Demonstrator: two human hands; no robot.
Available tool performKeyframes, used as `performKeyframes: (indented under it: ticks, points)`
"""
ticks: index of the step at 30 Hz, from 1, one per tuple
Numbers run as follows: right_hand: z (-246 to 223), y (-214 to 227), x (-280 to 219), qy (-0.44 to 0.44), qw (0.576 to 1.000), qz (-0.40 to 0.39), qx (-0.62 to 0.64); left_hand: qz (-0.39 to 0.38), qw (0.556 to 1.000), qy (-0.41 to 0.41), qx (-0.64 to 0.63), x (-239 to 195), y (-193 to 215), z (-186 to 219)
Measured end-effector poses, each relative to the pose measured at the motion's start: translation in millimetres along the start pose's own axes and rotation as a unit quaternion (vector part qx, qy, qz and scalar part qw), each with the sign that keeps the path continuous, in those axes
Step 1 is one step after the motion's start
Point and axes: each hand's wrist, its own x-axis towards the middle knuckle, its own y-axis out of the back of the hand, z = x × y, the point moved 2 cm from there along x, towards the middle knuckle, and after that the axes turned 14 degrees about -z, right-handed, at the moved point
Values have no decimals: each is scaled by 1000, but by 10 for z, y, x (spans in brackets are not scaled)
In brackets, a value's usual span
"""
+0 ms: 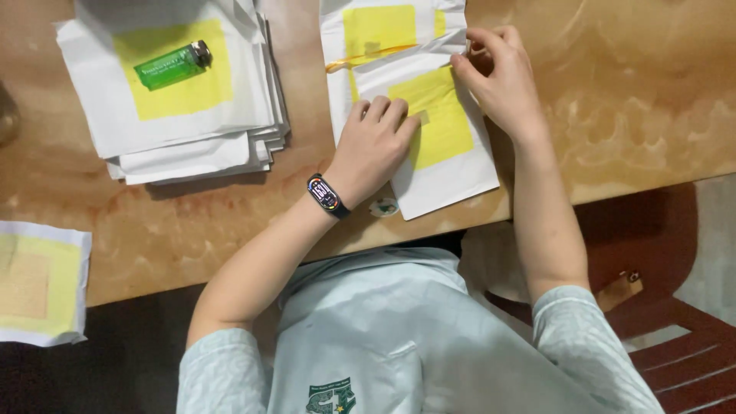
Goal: The person sorts paper sheets onto different stacks and organizes them by hand on a tabletop.
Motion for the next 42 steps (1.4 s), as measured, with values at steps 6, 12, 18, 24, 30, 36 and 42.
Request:
performKeyframes:
  ticks: [6,12,18,24,30,36,42]
  points:
    - [-77,72,21,12,1000,10,-12,15,999,4,-50,-28,-42,-19]
    - [-515,239,-39,-19,950,-96,297,40,993,63,-86,47,204,107]
    - [-1176,265,281,116,911,-51,393,191,914,112,-339,375,672,216]
    - [-1471,59,453,187,902,33,387,201,854,58,-476,526,669,-140]
    - [-1725,-183,486,222,968,109,43,288,752,107,-583,499,823,-636]
    - [-1724,-297,688,251,950,-48,178,294,600,173,-724,379,771,-775]
    - [-1473,-274,726,286,915,-133,251,238,717,57,-652,387,925,-720]
